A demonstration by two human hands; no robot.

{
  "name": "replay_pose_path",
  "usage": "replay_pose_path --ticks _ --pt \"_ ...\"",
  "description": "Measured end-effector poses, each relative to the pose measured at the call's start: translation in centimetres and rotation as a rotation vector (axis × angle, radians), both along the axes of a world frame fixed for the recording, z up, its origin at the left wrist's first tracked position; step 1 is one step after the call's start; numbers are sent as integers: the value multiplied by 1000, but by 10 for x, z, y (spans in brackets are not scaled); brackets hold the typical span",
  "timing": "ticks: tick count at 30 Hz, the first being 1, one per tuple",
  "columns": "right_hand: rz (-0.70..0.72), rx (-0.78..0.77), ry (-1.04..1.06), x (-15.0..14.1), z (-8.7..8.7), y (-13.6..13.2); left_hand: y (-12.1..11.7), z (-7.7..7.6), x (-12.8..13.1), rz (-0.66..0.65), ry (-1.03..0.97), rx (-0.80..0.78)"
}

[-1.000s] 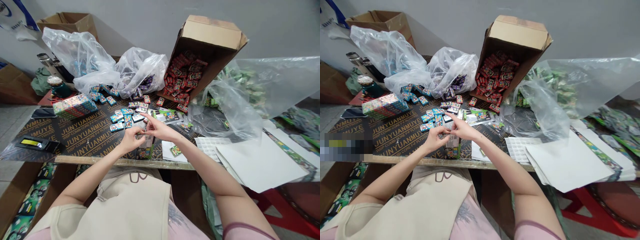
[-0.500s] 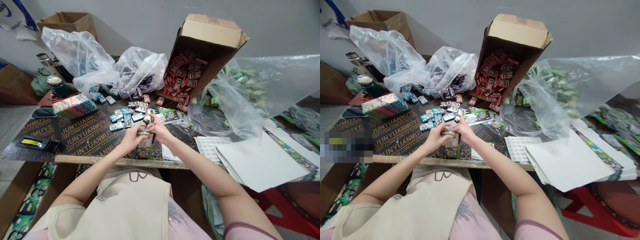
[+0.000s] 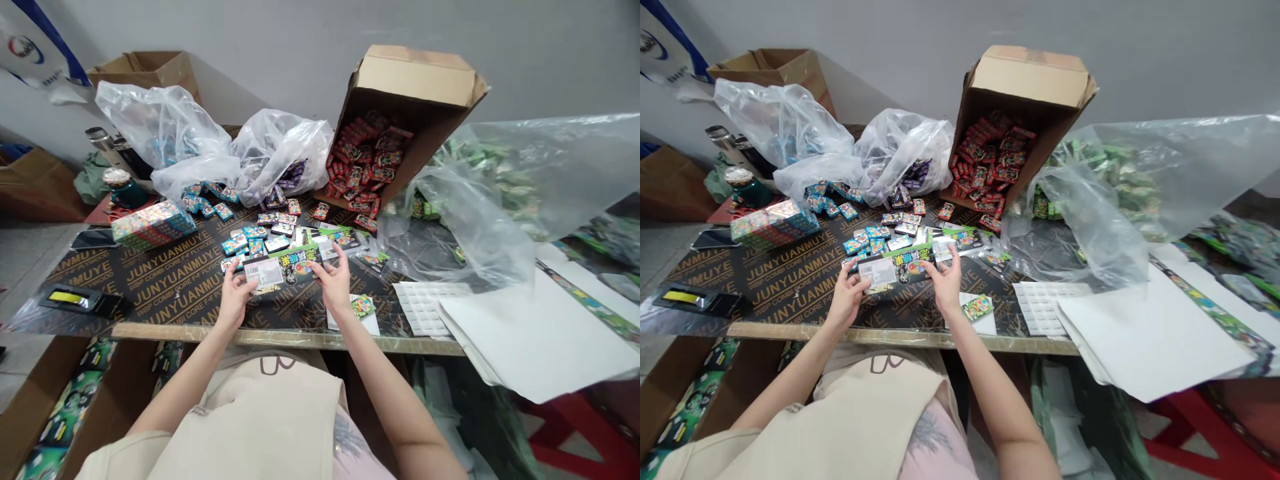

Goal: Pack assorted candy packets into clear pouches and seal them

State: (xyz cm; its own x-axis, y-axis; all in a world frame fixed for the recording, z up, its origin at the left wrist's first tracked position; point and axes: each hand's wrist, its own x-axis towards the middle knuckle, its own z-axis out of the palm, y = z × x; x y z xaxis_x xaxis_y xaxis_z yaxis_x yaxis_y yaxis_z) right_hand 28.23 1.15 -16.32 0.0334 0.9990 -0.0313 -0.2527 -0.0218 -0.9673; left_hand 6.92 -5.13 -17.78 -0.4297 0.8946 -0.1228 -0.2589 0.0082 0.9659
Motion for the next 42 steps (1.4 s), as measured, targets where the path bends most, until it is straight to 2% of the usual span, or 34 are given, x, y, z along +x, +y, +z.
replay_pose_path --ticks 2,5,8,12,16,20,28,32,38,42 --pt "86 110 -133 6 12 4 -2 1 1 -9 237 -17" --pt "364 214 -397 9 24 7 6 18 3 -125 524 97" --pt "492 287 -515 0 23 5 19 36 10 -332 502 183" --pt "384 261 -351 -10 18 0 28 48 19 -378 364 101" --pt "270 220 -251 -10 22 -6 29 54 16 -405 286 18" --pt "264 158 -233 -11 29 -9 34 61 9 -481 258 -24" --pt "318 99 -208 -12 32 -4 46 73 -7 -715 412 -41" --pt "320 113 -226 -11 33 -6 43 79 -8 -749 559 35" --pt "289 235 -327 -7 32 -16 21 76 -1 -596 979 360" --pt "237 339 -362 -3 23 -26 13 66 -2 -560 996 442"
